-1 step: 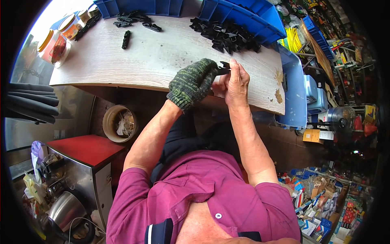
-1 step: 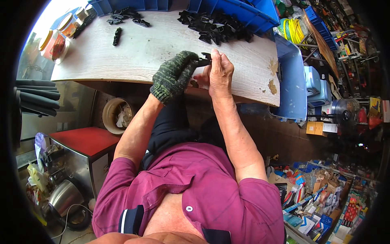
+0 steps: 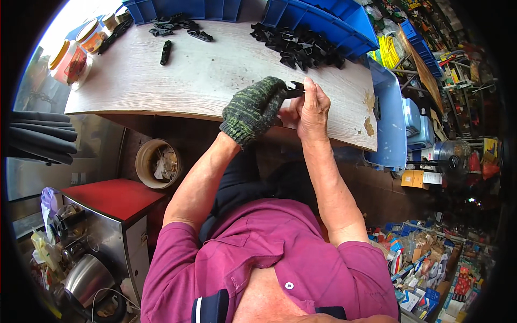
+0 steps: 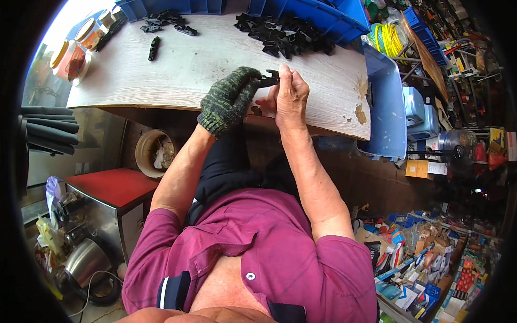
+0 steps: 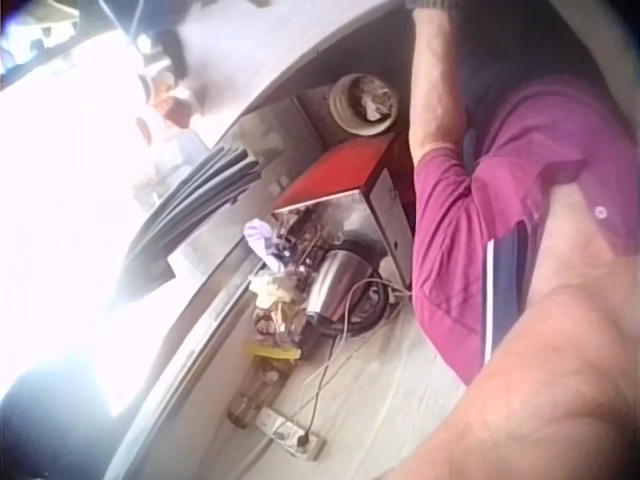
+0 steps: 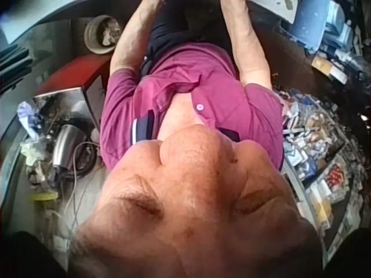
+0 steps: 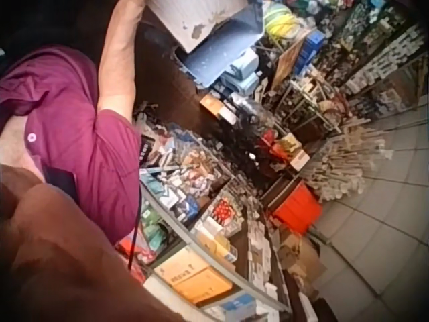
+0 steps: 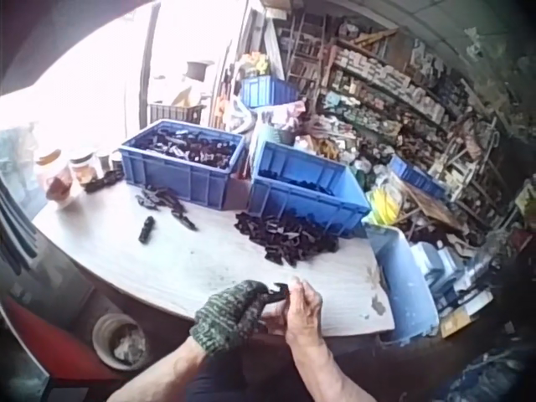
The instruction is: Sorting small black plastic hardware components on a workbench.
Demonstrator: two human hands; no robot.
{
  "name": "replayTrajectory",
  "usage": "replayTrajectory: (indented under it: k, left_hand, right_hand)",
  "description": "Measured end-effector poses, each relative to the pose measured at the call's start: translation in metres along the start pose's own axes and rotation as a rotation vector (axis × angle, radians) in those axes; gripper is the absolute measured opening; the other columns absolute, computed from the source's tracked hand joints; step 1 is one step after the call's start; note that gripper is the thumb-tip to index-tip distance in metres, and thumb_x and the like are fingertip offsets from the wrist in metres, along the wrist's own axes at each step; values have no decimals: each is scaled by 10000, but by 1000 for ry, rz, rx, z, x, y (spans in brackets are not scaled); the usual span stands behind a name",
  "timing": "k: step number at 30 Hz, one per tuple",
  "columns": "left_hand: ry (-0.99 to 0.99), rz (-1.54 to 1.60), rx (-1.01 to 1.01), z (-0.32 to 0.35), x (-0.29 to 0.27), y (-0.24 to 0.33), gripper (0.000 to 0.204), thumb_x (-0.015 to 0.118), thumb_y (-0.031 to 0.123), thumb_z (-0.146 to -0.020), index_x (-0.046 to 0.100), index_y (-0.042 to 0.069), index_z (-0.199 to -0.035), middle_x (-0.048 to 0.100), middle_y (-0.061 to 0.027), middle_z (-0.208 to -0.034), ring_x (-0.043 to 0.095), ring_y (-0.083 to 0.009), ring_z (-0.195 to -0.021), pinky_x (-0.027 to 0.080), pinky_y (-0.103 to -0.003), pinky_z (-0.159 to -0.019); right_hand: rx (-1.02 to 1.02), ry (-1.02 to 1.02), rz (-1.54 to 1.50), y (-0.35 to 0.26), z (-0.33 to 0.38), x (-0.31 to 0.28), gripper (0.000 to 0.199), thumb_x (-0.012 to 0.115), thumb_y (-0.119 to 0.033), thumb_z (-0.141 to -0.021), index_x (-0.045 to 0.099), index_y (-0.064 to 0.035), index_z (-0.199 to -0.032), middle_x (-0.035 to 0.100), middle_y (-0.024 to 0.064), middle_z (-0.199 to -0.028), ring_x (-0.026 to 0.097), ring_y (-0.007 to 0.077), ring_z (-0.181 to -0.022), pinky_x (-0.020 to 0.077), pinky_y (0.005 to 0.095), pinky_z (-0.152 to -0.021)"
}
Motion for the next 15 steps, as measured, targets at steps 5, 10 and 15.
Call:
replayTrajectory:
  k: [5,10,15]
  left_hand:
    - [9,81,-127,-6,5,1,245,555,209,-994,620,78,-1191,692,-189,-1029,677,-378,-923,528,-450,-780]
    - [127,200,-239,-9,37,20,274,546,172,-994,591,71,-1245,669,-178,-1105,669,-350,-983,517,-438,-828]
    - [30,181,-189,-6,34,24,307,562,191,-989,575,57,-1265,669,-194,-1126,664,-375,-1000,517,-440,-850]
  right_hand:
    - [-17,17,51,9,-1,-2,297,569,-327,-1010,538,-101,-818,453,0,-503,431,94,-407,367,249,-410]
    - [-206,105,132,20,-11,-10,356,583,-241,-995,469,-102,-688,493,-10,-569,469,63,-501,383,245,-462]
    - [-174,61,12,19,-8,-15,261,609,-225,-994,553,-135,-755,503,-71,-672,441,38,-570,368,225,-511]
Point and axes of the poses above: each hand's wrist, its own z-axis away from the middle knuckle, its own x-axis out of the palm, y = z × x, the point moved 1 cm from there along -z, towards the middle knuckle
